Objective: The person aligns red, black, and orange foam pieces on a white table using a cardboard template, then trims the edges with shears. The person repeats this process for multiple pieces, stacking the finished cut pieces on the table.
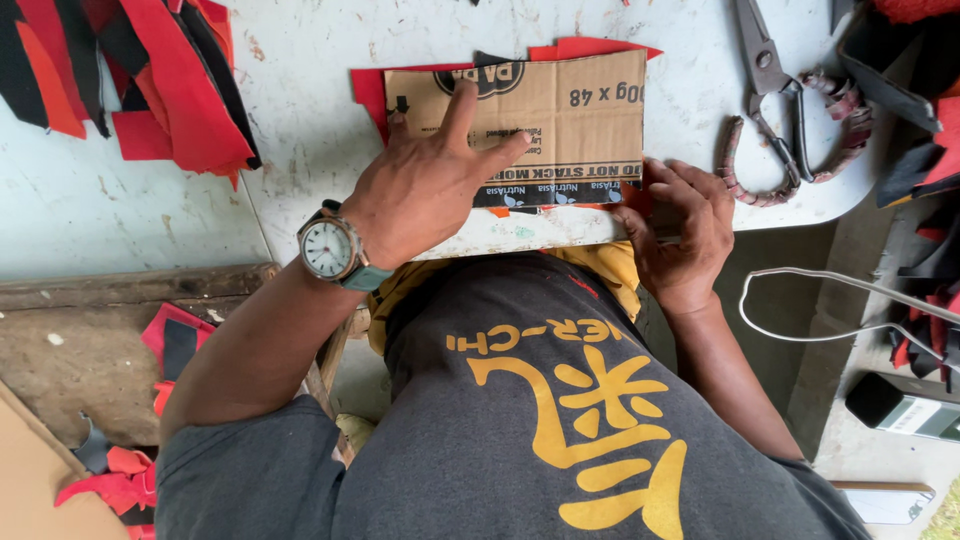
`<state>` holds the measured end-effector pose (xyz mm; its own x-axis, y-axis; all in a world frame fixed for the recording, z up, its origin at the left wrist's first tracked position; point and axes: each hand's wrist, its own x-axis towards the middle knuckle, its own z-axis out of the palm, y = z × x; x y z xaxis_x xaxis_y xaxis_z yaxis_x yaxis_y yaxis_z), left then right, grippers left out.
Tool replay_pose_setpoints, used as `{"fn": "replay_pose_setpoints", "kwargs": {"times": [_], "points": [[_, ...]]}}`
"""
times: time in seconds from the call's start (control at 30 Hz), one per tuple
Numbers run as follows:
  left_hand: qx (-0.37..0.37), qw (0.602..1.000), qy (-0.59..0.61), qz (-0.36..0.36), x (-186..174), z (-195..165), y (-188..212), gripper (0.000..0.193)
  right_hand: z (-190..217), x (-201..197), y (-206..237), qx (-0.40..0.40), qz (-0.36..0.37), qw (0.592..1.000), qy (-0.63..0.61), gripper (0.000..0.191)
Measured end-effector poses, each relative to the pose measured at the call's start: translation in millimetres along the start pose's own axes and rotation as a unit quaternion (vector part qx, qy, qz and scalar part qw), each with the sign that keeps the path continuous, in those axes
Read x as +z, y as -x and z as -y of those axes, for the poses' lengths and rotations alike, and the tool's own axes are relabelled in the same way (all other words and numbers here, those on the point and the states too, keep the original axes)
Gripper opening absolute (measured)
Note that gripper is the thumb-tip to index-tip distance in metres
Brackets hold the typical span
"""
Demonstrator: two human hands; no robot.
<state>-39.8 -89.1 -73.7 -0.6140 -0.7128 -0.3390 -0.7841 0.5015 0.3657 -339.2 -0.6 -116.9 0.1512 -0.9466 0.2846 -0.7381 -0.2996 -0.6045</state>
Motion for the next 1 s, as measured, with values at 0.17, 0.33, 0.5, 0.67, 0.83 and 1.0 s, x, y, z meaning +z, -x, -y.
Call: {"fn": "replay_pose_setpoints", "kwargs": {"times": [0.17,0.33,0.5,0.67,0.83,1.0], "points": [[-0.026,0.999,-0.019,0.043,5,-12,-11,0.067,3,-6,2,0.002,0.02,1.0,-0.004,0.054],[0.021,0.998,-0.01,-0.058,17,-10,-9,0.062,7,-18,3,0.021,0.073,0.997,-0.033,0.047],[0.03,0.996,-0.037,-0.071,29,-15,-7,0.065,7,-21,5,-0.025,0.086,0.996,-0.002,0.039],[0.027,0.996,-0.053,-0.065,26,-24,-8,0.061,6,-18,10,-0.015,0.043,0.999,-0.015,0.022],[0.007,0.999,-0.034,0.024,14,-28,-18,0.056,2,-16,5,-0.028,0.047,0.998,-0.011,0.021],[0.003,1.0,-0.009,0.028,-2,-35,-51,0.073,3,-11,-7,0.023,0.077,0.996,0.036,0.046]]}}
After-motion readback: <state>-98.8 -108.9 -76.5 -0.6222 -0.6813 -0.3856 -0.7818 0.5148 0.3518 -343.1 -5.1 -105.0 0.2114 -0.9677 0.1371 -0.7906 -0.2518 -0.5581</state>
